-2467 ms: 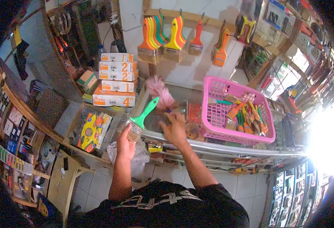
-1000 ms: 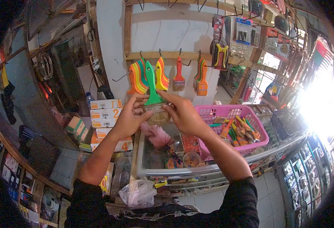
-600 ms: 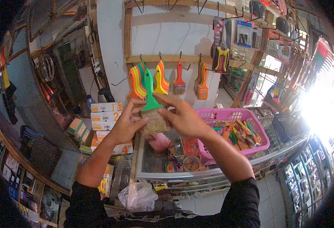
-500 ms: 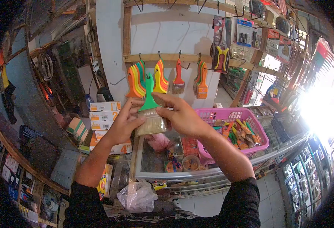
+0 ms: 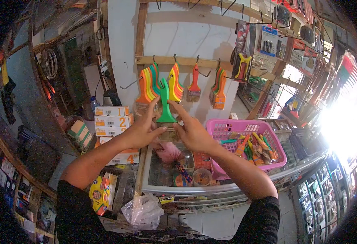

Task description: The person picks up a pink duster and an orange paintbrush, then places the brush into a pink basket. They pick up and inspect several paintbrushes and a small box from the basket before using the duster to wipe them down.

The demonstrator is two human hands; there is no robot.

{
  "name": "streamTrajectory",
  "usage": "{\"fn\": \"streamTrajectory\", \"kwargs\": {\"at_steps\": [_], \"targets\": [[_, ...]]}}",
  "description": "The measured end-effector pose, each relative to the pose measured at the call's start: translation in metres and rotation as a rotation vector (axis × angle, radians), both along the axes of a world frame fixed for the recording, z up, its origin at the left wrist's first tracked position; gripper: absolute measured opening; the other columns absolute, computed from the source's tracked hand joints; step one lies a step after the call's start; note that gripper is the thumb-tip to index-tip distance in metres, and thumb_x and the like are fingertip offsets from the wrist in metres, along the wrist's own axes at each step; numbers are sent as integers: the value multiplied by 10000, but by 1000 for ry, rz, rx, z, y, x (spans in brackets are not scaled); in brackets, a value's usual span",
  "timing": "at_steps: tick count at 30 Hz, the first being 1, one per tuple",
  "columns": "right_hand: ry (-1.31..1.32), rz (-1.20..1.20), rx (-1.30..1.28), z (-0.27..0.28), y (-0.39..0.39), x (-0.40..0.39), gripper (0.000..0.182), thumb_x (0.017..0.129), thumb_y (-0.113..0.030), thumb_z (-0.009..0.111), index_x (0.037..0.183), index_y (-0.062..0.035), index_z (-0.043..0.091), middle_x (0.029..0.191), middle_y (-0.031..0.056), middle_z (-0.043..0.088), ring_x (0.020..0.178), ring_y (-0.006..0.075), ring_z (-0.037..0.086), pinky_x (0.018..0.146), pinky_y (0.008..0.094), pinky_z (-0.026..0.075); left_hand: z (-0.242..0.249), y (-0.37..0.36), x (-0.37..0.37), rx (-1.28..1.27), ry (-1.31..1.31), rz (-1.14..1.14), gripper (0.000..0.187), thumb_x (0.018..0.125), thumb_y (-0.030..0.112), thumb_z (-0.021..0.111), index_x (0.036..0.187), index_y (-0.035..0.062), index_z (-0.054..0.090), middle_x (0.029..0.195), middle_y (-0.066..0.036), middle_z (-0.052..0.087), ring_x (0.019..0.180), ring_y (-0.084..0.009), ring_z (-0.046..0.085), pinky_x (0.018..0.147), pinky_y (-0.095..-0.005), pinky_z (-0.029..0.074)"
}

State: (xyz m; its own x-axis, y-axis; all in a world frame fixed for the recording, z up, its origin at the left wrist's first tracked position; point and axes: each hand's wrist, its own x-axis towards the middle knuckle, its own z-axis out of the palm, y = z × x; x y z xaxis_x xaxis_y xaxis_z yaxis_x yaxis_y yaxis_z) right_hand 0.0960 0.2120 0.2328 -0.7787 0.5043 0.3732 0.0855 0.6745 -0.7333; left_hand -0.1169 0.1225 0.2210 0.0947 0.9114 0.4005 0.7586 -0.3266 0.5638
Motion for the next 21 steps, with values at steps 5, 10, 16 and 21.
{"fn": "streamTrajectory", "kwargs": {"at_steps": [5,10,16,21], "targets": [[15,-19,185,-10,18,-12,839,967,66,544,1658,-220,163,1351,293,607,1180,520,605,993,551,501,-12,25,-12,117,167,42,1024,1002,137,655,1648,94,-137,1369,-399,521,1112,-440,655,1018,-495,484],[12,41,251,-25,59,-28,957,894,126,541,1673,-239,121,1325,330,594,1204,554,564,986,561,489,-15,49,-18,187,191,13,1012,982,107,641,1655,116,-114,1594,-342,300,1342,-504,493,1123,-534,422],[35,73,289,-24,96,-41,963,875,133,547,1674,-193,119,1333,340,570,1202,565,548,990,563,463,-35,88,-31,197,224,85,1004,957,71,639,1662,131,-74,1603,-326,236,1410,-572,372,1149,-569,399],[24,86,278,-22,125,-49,926,895,111,556,1670,-175,138,1307,355,569,1207,560,542,1044,550,445,-37,108,-30,183,209,141,1005,937,31,634,1662,126,-56,1549,-349,209,1411,-595,344,1150,-570,395]]}}
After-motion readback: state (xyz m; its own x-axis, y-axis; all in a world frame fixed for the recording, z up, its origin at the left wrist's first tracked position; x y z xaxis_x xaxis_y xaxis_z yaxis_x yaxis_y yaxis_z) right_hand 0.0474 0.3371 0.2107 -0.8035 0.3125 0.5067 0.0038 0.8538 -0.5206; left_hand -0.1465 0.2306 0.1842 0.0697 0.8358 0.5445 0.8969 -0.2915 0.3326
